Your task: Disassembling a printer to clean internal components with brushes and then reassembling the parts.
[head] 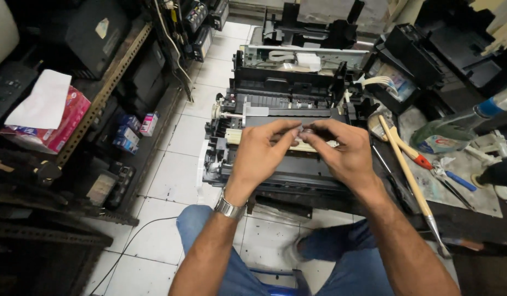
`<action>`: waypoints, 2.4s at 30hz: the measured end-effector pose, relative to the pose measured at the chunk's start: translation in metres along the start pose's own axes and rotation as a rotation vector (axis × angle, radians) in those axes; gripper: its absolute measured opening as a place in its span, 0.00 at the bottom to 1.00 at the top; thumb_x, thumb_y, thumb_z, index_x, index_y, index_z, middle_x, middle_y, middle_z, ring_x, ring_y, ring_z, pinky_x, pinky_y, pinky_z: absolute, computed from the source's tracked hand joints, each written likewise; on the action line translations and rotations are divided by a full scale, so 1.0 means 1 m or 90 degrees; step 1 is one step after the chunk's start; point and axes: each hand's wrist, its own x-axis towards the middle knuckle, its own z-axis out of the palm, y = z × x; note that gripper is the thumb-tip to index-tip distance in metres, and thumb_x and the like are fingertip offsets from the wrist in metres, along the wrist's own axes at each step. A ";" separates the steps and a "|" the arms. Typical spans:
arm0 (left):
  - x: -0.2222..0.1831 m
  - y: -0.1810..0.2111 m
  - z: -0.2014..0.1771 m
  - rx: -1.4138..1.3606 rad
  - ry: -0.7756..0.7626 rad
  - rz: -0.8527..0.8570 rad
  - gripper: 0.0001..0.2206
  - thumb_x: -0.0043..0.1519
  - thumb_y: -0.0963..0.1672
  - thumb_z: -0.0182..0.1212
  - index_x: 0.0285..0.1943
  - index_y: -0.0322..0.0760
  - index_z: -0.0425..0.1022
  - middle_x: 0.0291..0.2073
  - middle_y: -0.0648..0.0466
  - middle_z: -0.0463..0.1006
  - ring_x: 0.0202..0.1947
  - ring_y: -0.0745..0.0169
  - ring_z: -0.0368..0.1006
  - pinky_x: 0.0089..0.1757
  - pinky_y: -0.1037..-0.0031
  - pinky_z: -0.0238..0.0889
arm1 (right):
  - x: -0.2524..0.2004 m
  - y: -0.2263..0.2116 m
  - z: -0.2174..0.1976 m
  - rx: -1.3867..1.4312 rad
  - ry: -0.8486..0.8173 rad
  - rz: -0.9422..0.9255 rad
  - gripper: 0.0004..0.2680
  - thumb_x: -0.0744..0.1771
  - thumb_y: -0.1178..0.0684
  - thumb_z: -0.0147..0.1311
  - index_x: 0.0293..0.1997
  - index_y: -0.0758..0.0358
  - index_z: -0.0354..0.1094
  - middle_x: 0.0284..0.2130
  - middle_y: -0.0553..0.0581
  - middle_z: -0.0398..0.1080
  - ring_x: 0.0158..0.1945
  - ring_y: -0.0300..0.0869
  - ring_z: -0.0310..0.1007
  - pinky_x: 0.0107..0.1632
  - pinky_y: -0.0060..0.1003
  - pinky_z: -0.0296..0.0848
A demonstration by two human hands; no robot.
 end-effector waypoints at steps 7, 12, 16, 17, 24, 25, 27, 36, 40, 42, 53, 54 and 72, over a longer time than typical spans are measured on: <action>0.000 0.005 -0.003 -0.023 0.005 -0.015 0.11 0.64 0.37 0.57 0.52 0.29 0.82 0.37 0.35 0.84 0.36 0.44 0.84 0.36 0.65 0.79 | -0.001 0.004 -0.002 0.019 0.009 0.002 0.04 0.65 0.65 0.65 0.41 0.69 0.77 0.28 0.63 0.79 0.34 0.51 0.83 0.36 0.41 0.80; 0.002 0.009 -0.005 0.031 -0.017 -0.003 0.11 0.63 0.37 0.58 0.51 0.33 0.82 0.35 0.40 0.86 0.37 0.44 0.84 0.38 0.65 0.78 | -0.001 -0.001 -0.003 0.051 0.014 0.006 0.04 0.65 0.65 0.64 0.41 0.71 0.77 0.28 0.65 0.78 0.33 0.55 0.83 0.36 0.45 0.81; -0.003 0.011 -0.006 0.004 -0.029 -0.030 0.12 0.62 0.38 0.59 0.54 0.33 0.81 0.35 0.40 0.86 0.28 0.52 0.84 0.35 0.66 0.76 | -0.002 -0.004 -0.002 0.060 0.031 -0.003 0.06 0.64 0.65 0.65 0.42 0.72 0.76 0.30 0.66 0.79 0.35 0.56 0.83 0.38 0.46 0.81; -0.003 0.007 -0.006 -0.003 -0.013 -0.043 0.12 0.63 0.38 0.59 0.54 0.33 0.81 0.34 0.41 0.86 0.24 0.53 0.83 0.34 0.68 0.76 | -0.003 -0.003 -0.002 0.048 0.029 0.002 0.05 0.64 0.65 0.65 0.41 0.71 0.76 0.29 0.64 0.79 0.33 0.55 0.83 0.37 0.44 0.81; 0.004 0.021 -0.007 0.003 -0.013 0.049 0.16 0.63 0.33 0.54 0.60 0.26 0.75 0.63 0.23 0.69 0.58 0.18 0.69 0.51 0.45 0.73 | -0.007 0.004 -0.005 0.026 0.010 0.040 0.05 0.64 0.62 0.66 0.41 0.66 0.78 0.28 0.61 0.80 0.30 0.50 0.82 0.33 0.39 0.79; 0.004 0.015 -0.006 0.002 -0.013 0.061 0.16 0.63 0.33 0.54 0.60 0.26 0.75 0.63 0.23 0.69 0.58 0.18 0.69 0.51 0.45 0.73 | -0.005 0.003 -0.003 0.021 0.015 0.031 0.05 0.64 0.62 0.66 0.41 0.66 0.78 0.28 0.61 0.80 0.30 0.50 0.82 0.33 0.39 0.79; 0.002 0.005 -0.003 -0.060 -0.019 -0.042 0.16 0.61 0.35 0.62 0.59 0.27 0.78 0.49 0.33 0.82 0.51 0.36 0.79 0.45 0.59 0.77 | 0.000 0.001 0.001 0.044 0.015 0.021 0.12 0.62 0.60 0.69 0.47 0.72 0.74 0.31 0.68 0.79 0.32 0.58 0.82 0.34 0.47 0.80; 0.005 -0.010 -0.001 0.144 -0.013 -0.038 0.13 0.61 0.45 0.61 0.53 0.38 0.82 0.48 0.54 0.86 0.48 0.64 0.82 0.47 0.75 0.77 | -0.014 0.033 0.014 -0.068 -0.083 0.008 0.18 0.62 0.46 0.69 0.53 0.61 0.71 0.41 0.53 0.79 0.38 0.41 0.80 0.43 0.35 0.75; 0.010 0.008 -0.002 0.167 -0.073 -0.173 0.18 0.60 0.48 0.63 0.60 0.42 0.79 0.49 0.54 0.87 0.48 0.64 0.85 0.49 0.74 0.80 | -0.013 0.034 0.019 -0.059 -0.067 -0.032 0.18 0.63 0.47 0.68 0.53 0.64 0.69 0.39 0.55 0.78 0.35 0.42 0.78 0.39 0.36 0.75; 0.010 0.016 -0.001 0.108 -0.075 -0.283 0.18 0.60 0.47 0.62 0.60 0.45 0.80 0.47 0.53 0.88 0.41 0.65 0.87 0.45 0.76 0.82 | -0.014 0.033 0.019 -0.076 -0.090 -0.033 0.13 0.65 0.50 0.65 0.49 0.63 0.70 0.37 0.55 0.78 0.36 0.45 0.79 0.39 0.38 0.74; 0.002 0.013 -0.002 0.037 -0.107 -0.178 0.15 0.62 0.41 0.61 0.55 0.27 0.81 0.35 0.36 0.86 0.31 0.49 0.85 0.33 0.67 0.77 | -0.011 0.024 0.009 -0.031 -0.111 0.039 0.06 0.64 0.60 0.62 0.42 0.65 0.74 0.24 0.61 0.76 0.29 0.56 0.79 0.32 0.45 0.77; 0.004 0.019 -0.003 0.028 -0.116 -0.174 0.14 0.62 0.41 0.61 0.53 0.25 0.81 0.34 0.35 0.86 0.32 0.49 0.85 0.33 0.68 0.77 | -0.011 0.029 0.010 -0.039 -0.113 0.032 0.04 0.65 0.59 0.62 0.41 0.62 0.74 0.24 0.58 0.75 0.28 0.54 0.78 0.32 0.44 0.76; 0.007 0.005 -0.004 0.063 -0.080 -0.132 0.14 0.66 0.39 0.51 0.56 0.29 0.80 0.33 0.36 0.85 0.35 0.42 0.84 0.35 0.64 0.78 | -0.005 0.012 0.008 -0.056 -0.041 0.007 0.06 0.65 0.62 0.63 0.44 0.67 0.74 0.26 0.62 0.76 0.28 0.53 0.79 0.31 0.42 0.77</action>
